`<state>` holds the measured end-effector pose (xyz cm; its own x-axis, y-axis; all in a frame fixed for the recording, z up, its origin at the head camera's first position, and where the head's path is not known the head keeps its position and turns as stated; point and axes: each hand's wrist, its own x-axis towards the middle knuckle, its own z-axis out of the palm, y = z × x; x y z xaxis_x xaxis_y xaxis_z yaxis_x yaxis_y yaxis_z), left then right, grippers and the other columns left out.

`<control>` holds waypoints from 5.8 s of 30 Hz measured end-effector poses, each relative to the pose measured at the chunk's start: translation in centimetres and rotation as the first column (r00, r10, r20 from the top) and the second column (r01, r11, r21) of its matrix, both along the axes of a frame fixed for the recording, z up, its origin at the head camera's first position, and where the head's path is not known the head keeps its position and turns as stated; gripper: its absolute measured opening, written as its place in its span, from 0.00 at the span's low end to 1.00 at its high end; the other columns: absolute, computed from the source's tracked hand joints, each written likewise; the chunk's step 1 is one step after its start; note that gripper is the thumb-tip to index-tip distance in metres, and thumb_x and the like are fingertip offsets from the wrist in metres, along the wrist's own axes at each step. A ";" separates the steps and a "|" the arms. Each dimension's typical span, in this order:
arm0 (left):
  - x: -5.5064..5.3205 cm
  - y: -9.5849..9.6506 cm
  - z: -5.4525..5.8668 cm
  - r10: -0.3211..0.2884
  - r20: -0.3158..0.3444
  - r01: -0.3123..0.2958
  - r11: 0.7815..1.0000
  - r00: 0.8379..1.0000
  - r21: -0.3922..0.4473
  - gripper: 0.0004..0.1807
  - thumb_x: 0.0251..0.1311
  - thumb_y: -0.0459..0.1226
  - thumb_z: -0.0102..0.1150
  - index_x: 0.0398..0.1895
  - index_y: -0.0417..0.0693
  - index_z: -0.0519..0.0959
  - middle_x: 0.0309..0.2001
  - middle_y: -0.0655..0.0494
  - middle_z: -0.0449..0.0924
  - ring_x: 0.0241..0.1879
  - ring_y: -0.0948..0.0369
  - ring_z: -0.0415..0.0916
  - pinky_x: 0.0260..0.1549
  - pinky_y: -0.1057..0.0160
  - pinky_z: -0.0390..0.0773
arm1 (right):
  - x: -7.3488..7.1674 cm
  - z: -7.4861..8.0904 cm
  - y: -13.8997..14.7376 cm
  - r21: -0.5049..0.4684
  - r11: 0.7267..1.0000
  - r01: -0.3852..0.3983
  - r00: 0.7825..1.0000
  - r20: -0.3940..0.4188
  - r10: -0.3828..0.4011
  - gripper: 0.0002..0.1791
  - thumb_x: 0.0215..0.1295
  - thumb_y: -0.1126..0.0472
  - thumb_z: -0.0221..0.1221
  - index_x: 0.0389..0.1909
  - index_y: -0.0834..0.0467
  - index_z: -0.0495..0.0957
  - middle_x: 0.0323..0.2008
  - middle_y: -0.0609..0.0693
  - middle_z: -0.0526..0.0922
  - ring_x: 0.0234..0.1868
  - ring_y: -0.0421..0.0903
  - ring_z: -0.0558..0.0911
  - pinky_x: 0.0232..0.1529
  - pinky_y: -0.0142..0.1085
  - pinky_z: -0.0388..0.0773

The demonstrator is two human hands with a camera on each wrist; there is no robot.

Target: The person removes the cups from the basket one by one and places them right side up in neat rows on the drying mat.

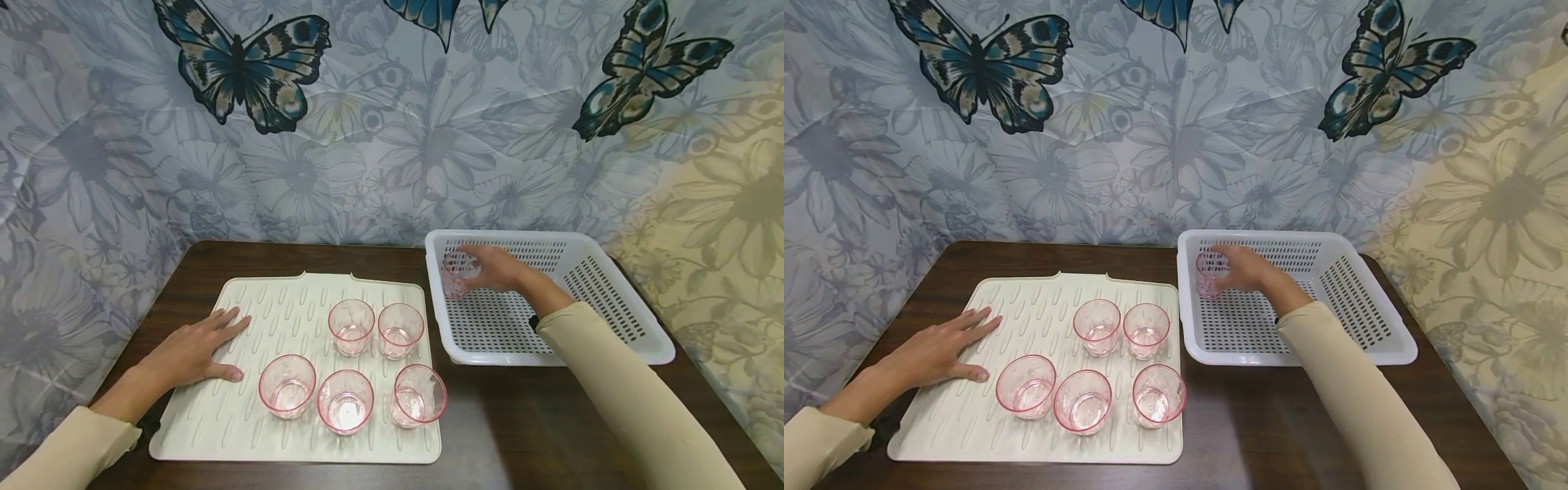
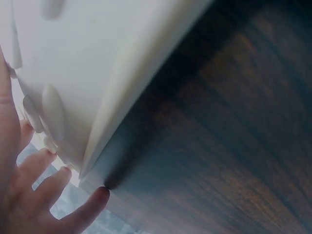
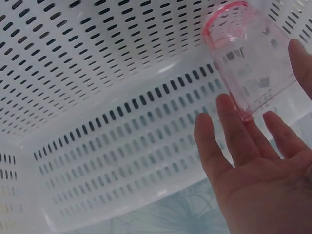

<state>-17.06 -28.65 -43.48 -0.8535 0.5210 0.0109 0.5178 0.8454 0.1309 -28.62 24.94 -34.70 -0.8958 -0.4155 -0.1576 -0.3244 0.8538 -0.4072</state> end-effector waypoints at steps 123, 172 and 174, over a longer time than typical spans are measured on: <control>-0.2 -0.3 -0.1 -0.015 -0.029 0.015 1.000 0.999 -0.002 0.54 0.45 0.68 0.64 0.70 0.42 0.69 0.69 0.32 0.65 0.65 0.33 0.66 0.48 0.34 0.73 | 7.4 -0.6 -24.0 0.098 0.924 -0.370 0.923 -0.075 0.377 0.43 0.63 0.45 0.66 0.74 0.59 0.63 0.68 0.55 0.70 0.63 0.47 0.75 0.61 0.41 0.71; -1.7 -0.3 1.9 0.072 0.276 -0.072 0.997 0.958 -0.009 0.57 0.48 0.69 0.63 0.72 0.38 0.65 0.70 0.27 0.58 0.67 0.29 0.57 0.52 0.30 0.67 | 3.7 3.3 1.4 0.198 0.972 0.124 0.890 -0.456 -0.020 0.42 0.72 0.39 0.52 0.78 0.56 0.53 0.78 0.62 0.49 0.76 0.66 0.51 0.64 0.75 0.36; -2.3 -0.1 2.7 0.083 0.313 -0.082 0.997 0.946 -0.014 0.54 0.53 0.66 0.62 0.72 0.36 0.65 0.69 0.24 0.58 0.66 0.28 0.58 0.53 0.30 0.66 | 3.5 3.0 2.7 0.216 0.965 0.150 0.895 -0.445 -0.040 0.42 0.73 0.38 0.51 0.78 0.57 0.52 0.78 0.62 0.48 0.76 0.67 0.50 0.63 0.75 0.35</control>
